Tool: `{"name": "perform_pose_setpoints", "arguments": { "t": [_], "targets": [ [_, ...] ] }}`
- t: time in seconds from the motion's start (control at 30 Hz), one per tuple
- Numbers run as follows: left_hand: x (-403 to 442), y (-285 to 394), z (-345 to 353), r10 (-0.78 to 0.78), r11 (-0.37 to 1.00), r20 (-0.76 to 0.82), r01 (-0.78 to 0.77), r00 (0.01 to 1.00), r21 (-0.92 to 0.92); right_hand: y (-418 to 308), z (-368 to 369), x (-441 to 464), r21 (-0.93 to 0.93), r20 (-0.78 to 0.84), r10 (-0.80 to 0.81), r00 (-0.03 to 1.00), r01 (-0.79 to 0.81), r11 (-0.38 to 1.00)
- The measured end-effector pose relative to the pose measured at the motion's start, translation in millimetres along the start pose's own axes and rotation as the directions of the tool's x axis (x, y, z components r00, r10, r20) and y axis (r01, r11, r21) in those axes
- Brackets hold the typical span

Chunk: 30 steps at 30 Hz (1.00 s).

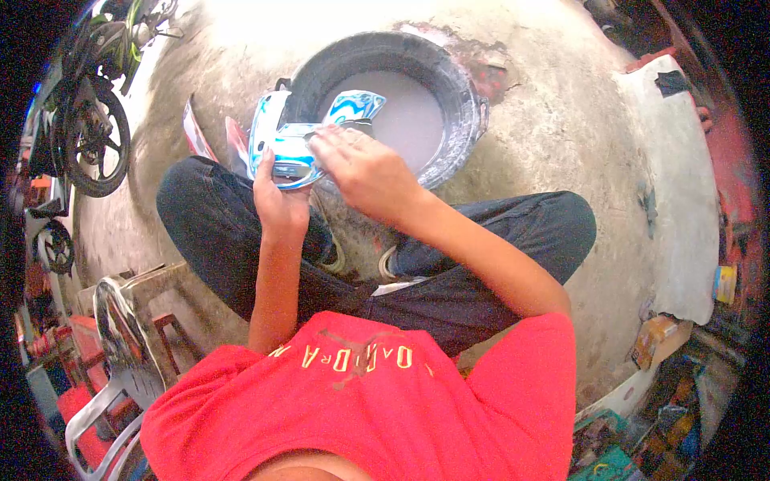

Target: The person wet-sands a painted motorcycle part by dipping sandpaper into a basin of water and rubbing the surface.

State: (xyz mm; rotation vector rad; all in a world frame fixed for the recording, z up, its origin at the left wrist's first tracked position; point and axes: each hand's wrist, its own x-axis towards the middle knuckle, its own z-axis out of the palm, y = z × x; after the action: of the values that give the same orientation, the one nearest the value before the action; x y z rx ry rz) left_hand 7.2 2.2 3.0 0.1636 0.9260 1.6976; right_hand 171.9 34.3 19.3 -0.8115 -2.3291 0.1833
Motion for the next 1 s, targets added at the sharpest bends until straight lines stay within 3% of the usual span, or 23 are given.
{"name": "perform_pose_setpoints", "arguments": {
  "t": [0.03,0.27,0.43,0.5,0.67,0.77,0.87,1.0],
  "targets": [
    [-0.6,1.5,0.2,-0.005,1.0,-0.001,0.005,1.0,-0.004,-0.2,0.5,0.9,-0.003,-0.016,-0.055,0.998,0.055,0.998],
    [-5.8,1.6,8.6,0.014,1.0,0.018,-0.015,1.0,0.016,46.4,-5.5,6.2,-0.029,-0.006,0.14,0.99,-0.14,0.99],
    [3.2,0.4,-2.9,0.018,1.0,0.071,-0.018,0.997,-0.001,-13.4,-9.8,1.9,0.062,0.073,-0.171,0.983,0.166,0.984],
    [-4.3,4.4,5.7,-0.03,0.999,0.045,0.031,0.999,-0.025,12.4,-9.3,5.1,0.052,0.065,-0.073,0.995,0.07,0.996],
    [-11.5,5.3,18.2,0.009,0.999,0.039,-0.01,0.999,0.044,57.5,-25.5,13.3,-0.093,0.003,0.198,0.98,-0.197,0.976],
    [-6.4,0.6,9.0,-0.016,0.999,0.051,0.014,0.999,0.036,36.2,-23.0,9.5,-0.169,0.068,-0.019,0.998,0.03,0.985],
    [-1.9,0.8,5.2,-0.031,0.999,0.048,0.029,0.998,0.04,17.7,-16.7,4.2,-0.074,0.066,-0.166,0.984,0.17,0.983],
    [-9.1,6.9,11.1,0.009,1.0,0.072,-0.011,0.997,0.026,59.3,-23.6,10.4,0.043,-0.018,0.062,0.998,-0.061,0.997]
  ]
}}
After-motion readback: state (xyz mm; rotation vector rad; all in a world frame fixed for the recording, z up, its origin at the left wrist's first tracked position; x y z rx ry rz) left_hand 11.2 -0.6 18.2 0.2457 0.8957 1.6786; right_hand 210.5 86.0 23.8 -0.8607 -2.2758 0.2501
